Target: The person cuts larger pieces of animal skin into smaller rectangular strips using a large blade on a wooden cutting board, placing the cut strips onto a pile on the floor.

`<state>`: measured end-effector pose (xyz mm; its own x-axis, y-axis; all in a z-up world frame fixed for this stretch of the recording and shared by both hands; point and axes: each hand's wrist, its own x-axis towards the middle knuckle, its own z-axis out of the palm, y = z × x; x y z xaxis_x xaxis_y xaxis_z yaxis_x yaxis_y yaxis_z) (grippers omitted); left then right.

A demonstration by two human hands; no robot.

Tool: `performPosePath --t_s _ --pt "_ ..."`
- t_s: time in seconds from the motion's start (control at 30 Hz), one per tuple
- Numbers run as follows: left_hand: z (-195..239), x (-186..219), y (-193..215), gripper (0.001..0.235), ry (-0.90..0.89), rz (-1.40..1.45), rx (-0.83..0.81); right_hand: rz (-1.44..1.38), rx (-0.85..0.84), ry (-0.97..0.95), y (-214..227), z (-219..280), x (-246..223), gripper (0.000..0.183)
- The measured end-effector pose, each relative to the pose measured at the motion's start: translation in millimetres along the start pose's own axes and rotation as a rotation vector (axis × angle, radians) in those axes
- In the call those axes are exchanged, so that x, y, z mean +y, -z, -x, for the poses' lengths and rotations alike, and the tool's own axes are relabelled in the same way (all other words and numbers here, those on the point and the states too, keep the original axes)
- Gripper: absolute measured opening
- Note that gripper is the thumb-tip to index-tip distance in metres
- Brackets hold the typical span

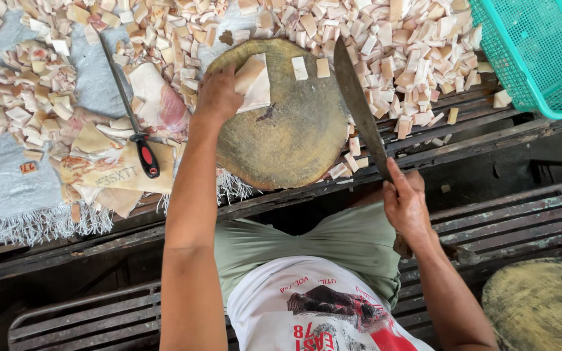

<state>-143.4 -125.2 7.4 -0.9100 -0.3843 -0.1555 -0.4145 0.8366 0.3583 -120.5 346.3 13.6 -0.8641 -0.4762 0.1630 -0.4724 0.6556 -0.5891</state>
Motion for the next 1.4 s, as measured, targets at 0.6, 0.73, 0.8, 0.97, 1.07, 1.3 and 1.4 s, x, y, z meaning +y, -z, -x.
performPosePath --t_s 0.6,0.73,0.8,0.97,1.07,1.3,1.4 --pt "151.1 80.1 -70.9 0.036 0.075 0.848 -0.225 -0.174 -0.017 0.114 -11.6 39.8 -62.1 0.062" --pt "152.7 66.6 -73.6 0.023 -0.273 0.565 0.031 -0.138 -0.007 0.145 -3.7 39.2 -68.7 0.059" --pt "153.7 60.8 -72.6 0.023 -0.351 0.528 0.190 -0.131 0.072 0.200 5.6 43.6 -63.4 0.056" --pt "158.5 57.6 -66.7 0.022 -0.050 0.729 -0.035 -0.021 0.379 0.411 7.2 53.8 -42.8 0.051" --pt "161.0 58.5 -63.8 0.021 -0.048 0.751 -0.019 -0.550 -0.263 -0.649 -13.2 52.0 -47.2 0.057" --pt "160.3 59.5 -73.7 0.020 -0.120 0.620 0.124 -0.070 0.080 0.242 8.7 47.1 -69.2 0.055" --pt "160.2 57.8 -76.6 0.021 -0.093 0.672 0.101 -0.086 0.190 0.258 15.0 45.3 -70.7 0.055"
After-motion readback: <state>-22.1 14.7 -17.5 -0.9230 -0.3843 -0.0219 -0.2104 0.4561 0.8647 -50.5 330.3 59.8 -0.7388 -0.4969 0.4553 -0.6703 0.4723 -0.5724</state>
